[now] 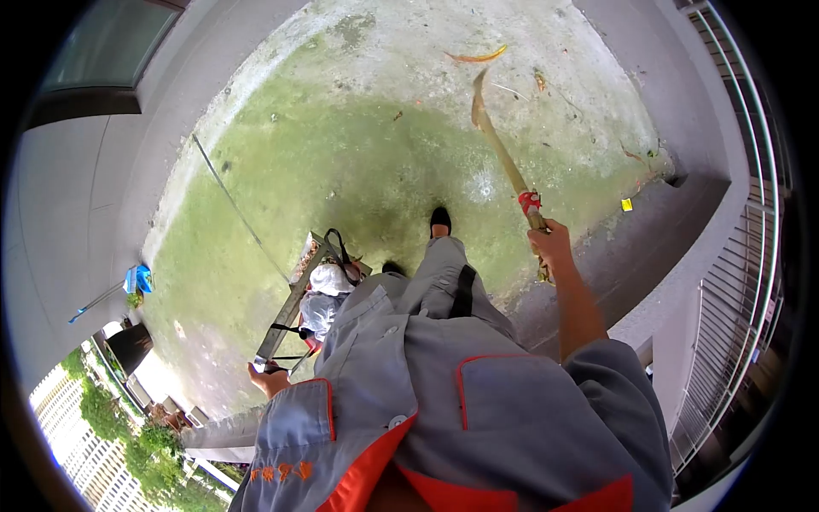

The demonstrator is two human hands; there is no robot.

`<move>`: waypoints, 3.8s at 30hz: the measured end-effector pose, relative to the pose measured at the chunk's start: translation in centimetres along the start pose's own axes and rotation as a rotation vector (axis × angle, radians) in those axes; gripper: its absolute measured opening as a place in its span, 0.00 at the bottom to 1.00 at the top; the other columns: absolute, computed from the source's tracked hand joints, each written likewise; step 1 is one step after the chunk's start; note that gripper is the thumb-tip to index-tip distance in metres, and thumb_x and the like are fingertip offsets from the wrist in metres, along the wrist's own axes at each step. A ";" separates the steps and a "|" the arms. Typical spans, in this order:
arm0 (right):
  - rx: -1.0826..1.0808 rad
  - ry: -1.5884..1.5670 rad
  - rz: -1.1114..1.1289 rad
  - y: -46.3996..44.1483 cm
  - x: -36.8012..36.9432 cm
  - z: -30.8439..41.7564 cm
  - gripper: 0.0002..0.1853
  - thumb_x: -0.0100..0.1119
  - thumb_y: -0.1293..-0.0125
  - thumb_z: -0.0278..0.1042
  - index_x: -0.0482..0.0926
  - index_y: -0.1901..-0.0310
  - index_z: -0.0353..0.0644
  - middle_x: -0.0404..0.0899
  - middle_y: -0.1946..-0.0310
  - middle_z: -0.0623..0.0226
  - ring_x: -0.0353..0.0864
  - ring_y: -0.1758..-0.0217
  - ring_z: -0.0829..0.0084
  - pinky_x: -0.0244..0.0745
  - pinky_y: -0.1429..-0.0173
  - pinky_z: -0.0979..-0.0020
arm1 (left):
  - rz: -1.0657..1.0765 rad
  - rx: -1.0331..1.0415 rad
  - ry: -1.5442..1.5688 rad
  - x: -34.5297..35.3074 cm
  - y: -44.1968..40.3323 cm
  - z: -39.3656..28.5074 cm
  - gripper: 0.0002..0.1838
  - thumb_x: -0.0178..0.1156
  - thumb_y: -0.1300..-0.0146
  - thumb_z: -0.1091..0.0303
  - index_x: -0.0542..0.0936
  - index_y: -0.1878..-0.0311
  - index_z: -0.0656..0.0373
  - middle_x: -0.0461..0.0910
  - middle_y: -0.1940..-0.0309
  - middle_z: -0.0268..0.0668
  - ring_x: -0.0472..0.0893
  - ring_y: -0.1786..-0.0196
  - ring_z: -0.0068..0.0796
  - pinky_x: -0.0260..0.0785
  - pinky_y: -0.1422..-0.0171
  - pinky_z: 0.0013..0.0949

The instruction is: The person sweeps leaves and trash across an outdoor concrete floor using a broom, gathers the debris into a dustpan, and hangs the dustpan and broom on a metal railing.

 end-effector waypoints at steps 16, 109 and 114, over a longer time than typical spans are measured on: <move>0.224 -0.154 -0.295 -11.3 11.2 8.1 0.04 0.56 0.56 0.24 0.74 0.79 0.33 0.67 0.89 0.67 0.61 0.93 0.78 0.53 0.89 0.75 | 0.143 -0.039 -0.036 11.9 -6.7 0.9 0.19 0.58 0.55 0.49 0.66 0.75 0.56 0.66 0.82 0.34 0.67 0.78 0.25 0.59 0.75 0.25; -0.172 0.306 -0.379 -25.3 23.2 49.9 0.12 0.59 0.59 0.30 0.74 0.70 0.33 0.71 0.83 0.69 0.68 0.82 0.79 0.64 0.77 0.75 | 0.221 -0.205 -0.022 53.5 0.7 -11.5 0.16 0.56 0.49 0.51 0.71 0.69 0.54 0.73 0.75 0.31 0.70 0.74 0.25 0.61 0.70 0.27; -0.295 0.374 0.112 -27.2 32.7 56.3 0.14 0.58 0.57 0.29 0.72 0.67 0.32 0.70 0.84 0.68 0.69 0.84 0.79 0.64 0.80 0.75 | 0.208 -0.212 -0.021 56.9 1.4 -11.0 0.14 0.56 0.49 0.53 0.72 0.68 0.53 0.73 0.74 0.30 0.71 0.73 0.25 0.61 0.70 0.26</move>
Point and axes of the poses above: each hand's wrist, its own y-axis away from the middle knuckle, its own x-axis out of the palm, z = x × y, the point moved 2 cm from there along -y, towards the middle knuckle
